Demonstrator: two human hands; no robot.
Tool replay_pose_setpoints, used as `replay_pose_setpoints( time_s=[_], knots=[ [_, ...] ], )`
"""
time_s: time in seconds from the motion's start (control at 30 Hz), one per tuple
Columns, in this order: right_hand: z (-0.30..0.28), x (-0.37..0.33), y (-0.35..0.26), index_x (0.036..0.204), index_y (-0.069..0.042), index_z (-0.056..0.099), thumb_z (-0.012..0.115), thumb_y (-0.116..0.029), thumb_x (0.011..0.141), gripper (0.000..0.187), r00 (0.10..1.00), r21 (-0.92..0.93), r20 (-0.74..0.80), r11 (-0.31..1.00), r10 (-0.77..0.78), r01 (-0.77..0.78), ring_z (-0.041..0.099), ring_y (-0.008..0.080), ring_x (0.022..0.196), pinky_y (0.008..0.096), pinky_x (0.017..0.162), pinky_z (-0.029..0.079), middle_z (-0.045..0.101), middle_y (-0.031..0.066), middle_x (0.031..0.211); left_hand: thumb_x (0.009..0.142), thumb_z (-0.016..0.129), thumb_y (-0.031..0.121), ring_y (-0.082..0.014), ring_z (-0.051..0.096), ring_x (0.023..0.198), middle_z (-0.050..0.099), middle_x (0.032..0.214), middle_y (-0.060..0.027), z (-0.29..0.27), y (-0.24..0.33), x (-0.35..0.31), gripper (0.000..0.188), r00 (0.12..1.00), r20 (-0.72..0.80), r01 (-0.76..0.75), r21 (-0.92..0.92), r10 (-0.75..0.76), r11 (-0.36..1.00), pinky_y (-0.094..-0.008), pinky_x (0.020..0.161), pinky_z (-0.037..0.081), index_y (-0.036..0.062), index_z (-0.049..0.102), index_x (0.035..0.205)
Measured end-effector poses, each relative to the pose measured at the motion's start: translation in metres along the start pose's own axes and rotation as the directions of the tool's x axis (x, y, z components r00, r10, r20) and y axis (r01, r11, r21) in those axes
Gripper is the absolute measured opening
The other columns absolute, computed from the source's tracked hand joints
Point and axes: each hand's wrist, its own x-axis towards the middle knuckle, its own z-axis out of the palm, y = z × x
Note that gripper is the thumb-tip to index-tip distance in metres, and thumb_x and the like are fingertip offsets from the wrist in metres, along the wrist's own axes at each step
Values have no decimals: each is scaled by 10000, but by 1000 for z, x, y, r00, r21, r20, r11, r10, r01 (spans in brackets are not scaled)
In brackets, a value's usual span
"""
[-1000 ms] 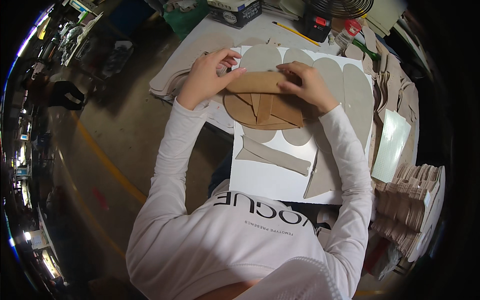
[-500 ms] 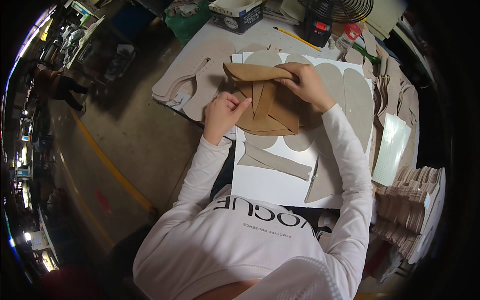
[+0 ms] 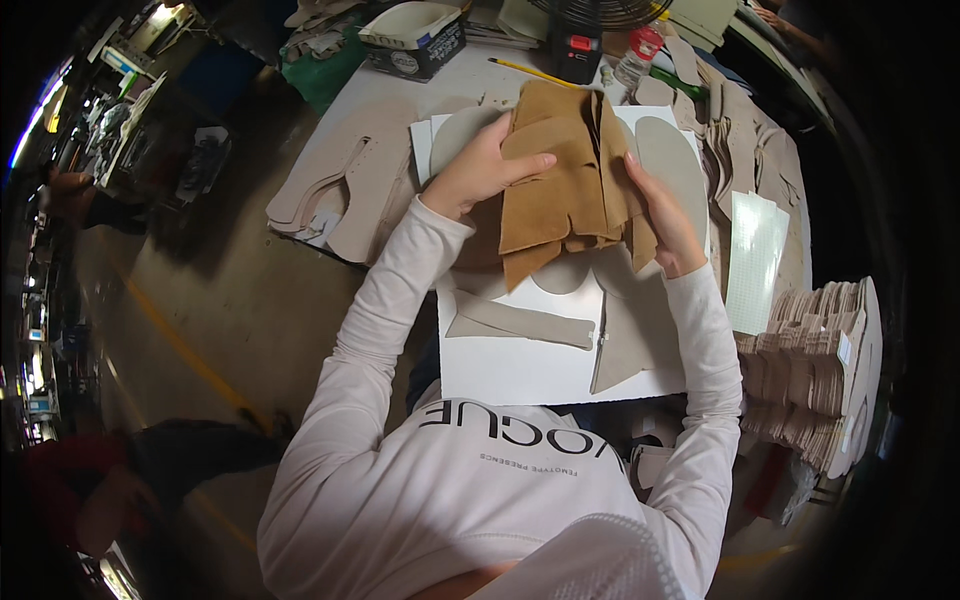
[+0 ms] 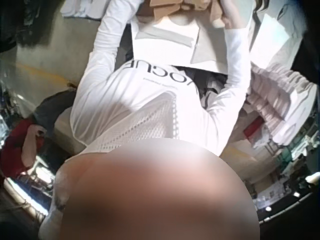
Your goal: The person arranges beige and brown pattern pieces on a white board, applies small adhesive dots to secure them, and stacks the assembled pieces. The person handles the pieces one at a time, aligns edges, and places adhesive dots at specific points before stacking the completed set.
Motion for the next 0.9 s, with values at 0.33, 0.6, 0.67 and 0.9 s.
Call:
replay_pose_setpoints(
  time_s=[0.33, 0.6, 0.67, 0.9],
  knots=[
    [-46, -3, 23, 1232, -112, 628, 707, -214, 861, 392, 808, -949, 57, 219, -587, 226, 615, 223, 664, 347, 621, 495, 661, 89, 822, 743, 794, 289, -302, 615, 1016, 636, 1103, -121, 28, -34, 33, 501, 939, 228, -344, 648, 259, 679, -406, 932, 475, 74, 609, 1156],
    [-53, 7, 17, 1070, -107, 603, 730, -201, 807, 307, 894, -990, 117, 25, -432, 141, 634, 257, 687, 378, 623, 495, 649, 84, 726, 662, 844, 320, -327, 613, 947, 611, 955, -115, 43, -38, 26, 462, 971, 220, -233, 775, 95, 588, -425, 840, 495, 82, 641, 1002],
    [-72, 1, 7, 1132, -106, 585, 714, -115, 807, 349, 957, -961, 49, 247, -287, 123, 586, 176, 626, 315, 605, 468, 588, 49, 669, 666, 838, 292, -341, 613, 928, 619, 928, -116, 45, -34, 21, 398, 976, 211, -210, 820, 61, 533, -439, 811, 498, 70, 655, 940],
    [-101, -16, -2, 1140, -117, 619, 650, -53, 816, 332, 950, -960, -87, 278, -299, 0, 567, 124, 680, 269, 673, 461, 581, 41, 723, 907, 685, 292, -153, 648, 743, 684, 893, -64, 2, -11, 7, 270, 930, 290, 146, 270, -225, 952, -288, 671, 511, 32, 664, 977]
  ],
)
